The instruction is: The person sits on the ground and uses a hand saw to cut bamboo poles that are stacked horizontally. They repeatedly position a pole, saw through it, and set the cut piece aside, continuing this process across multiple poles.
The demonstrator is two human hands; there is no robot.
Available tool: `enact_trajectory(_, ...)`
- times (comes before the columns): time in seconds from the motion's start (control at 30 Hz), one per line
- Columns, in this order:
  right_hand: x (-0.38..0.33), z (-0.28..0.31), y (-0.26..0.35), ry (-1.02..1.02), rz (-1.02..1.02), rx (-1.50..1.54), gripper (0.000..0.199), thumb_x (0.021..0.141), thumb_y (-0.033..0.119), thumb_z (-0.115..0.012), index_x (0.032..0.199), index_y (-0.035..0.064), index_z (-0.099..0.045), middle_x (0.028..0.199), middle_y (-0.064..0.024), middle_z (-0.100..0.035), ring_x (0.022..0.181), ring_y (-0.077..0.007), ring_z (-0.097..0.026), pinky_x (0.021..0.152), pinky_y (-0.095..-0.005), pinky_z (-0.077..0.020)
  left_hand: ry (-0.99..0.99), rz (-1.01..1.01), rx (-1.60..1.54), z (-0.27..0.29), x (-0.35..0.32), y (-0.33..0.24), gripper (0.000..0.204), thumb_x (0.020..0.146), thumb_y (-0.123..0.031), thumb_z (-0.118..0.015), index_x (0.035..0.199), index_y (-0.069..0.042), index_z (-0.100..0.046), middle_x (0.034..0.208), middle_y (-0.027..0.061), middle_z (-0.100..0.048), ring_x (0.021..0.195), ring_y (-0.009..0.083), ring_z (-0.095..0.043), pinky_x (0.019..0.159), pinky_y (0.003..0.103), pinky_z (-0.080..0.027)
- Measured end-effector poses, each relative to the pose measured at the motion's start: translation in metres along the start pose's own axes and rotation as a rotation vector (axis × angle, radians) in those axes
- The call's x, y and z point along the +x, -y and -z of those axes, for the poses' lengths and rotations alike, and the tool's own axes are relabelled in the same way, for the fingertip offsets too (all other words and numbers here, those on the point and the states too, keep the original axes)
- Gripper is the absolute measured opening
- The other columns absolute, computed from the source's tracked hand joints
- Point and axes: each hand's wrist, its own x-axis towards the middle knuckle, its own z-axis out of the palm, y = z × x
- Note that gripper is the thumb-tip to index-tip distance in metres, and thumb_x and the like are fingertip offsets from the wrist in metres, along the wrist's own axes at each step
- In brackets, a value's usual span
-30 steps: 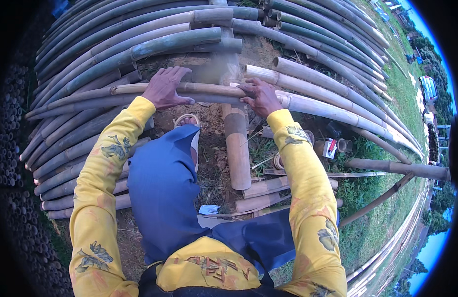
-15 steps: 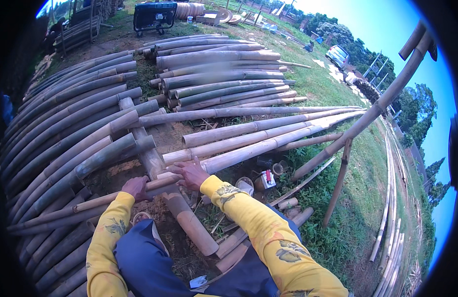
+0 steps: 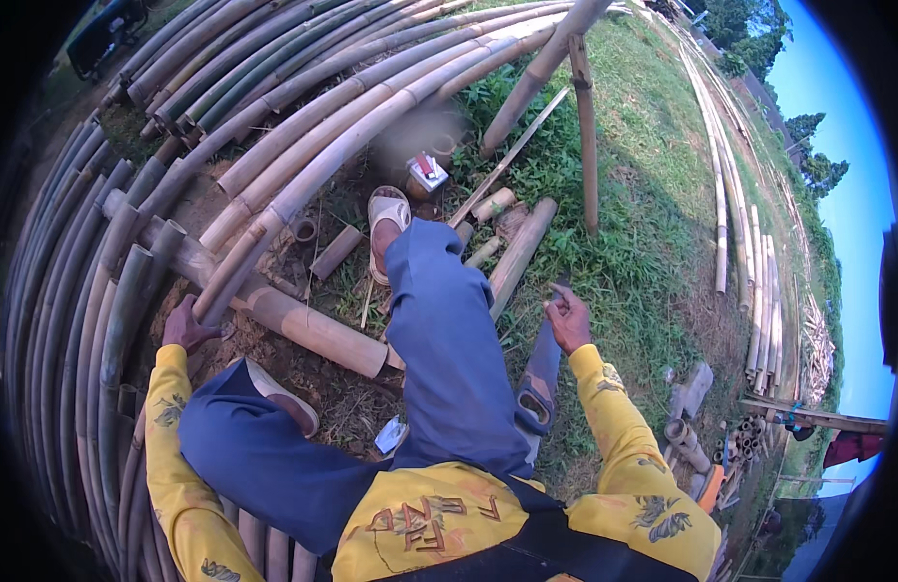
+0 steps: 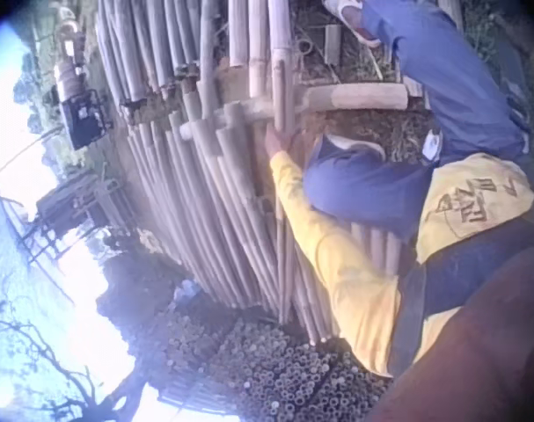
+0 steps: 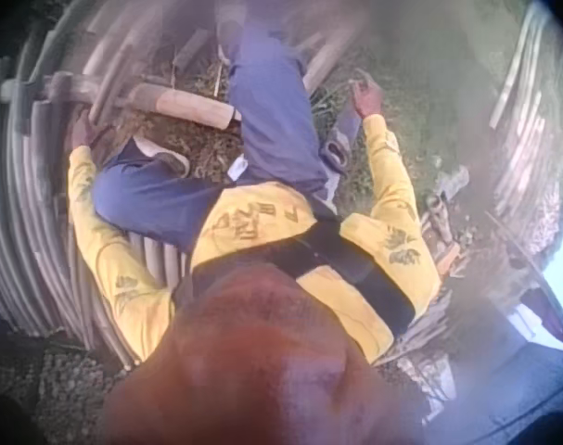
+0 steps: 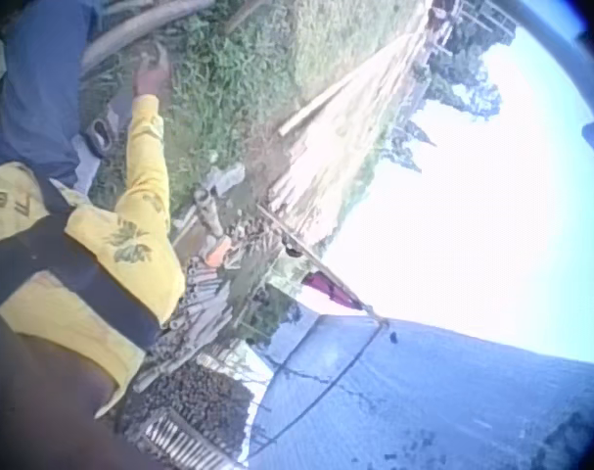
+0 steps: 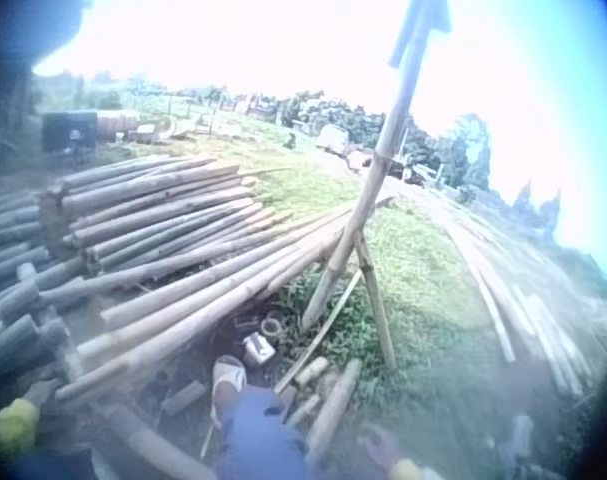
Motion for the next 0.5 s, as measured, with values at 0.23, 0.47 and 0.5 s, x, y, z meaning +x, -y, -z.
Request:
enact_trajectory(0.23, -0.161, -0.034, -0.091, -0.088, -0.345, -0.233, 0.029, 0.088, 0.013, -0.075, 0.112, 0.0061, -0.061, 0.073, -0.0055, -0.062, 0.067, -0.0207, -0.062, 0.066, -0.0367, -0.0525, -0.097, -0.045, 0.091, -0.004, -0.005, 0.059, 0.086, 0.066, -0.035, -0.088, 0.138, 0.000, -0.056, 0.118, 0.0284, -0.069, 0.113, 0.0435, -0.067, 0.100, 0.048, -0.052)
enact_trajectory(0.47, -0.214, -0.044, -0.106, 0.071, -0.145, -0.599, 0.043, 0.079, 0.026, -0.078, 0.112, 0.0044, -0.062, 0.121, -0.0195, -0.062, 0.118, -0.0380, -0.058, 0.099, -0.0470, -0.0481, 0.001, 0.043, 0.038, 0.007, -0.009, 0.002, 0.068, 0.066, -0.031, -0.087, 0.123, -0.001, -0.064, 0.109, 0.0256, -0.072, 0.106, 0.0420, -0.069, 0.095, 0.048, -0.052)
enact_trajectory(0.5, -0.208, -0.043, -0.100, 0.214, -0.154, -0.602, 0.046, 0.078, 0.026, -0.078, 0.114, 0.0035, -0.062, 0.122, -0.0198, -0.063, 0.120, -0.0392, -0.056, 0.102, -0.0473, -0.0465, -0.001, 0.052, 0.041, 0.008, -0.011, 0.004, 0.066, 0.065, -0.029, -0.086, 0.121, -0.001, -0.065, 0.107, 0.0254, -0.072, 0.105, 0.0421, -0.070, 0.094, 0.048, -0.052)
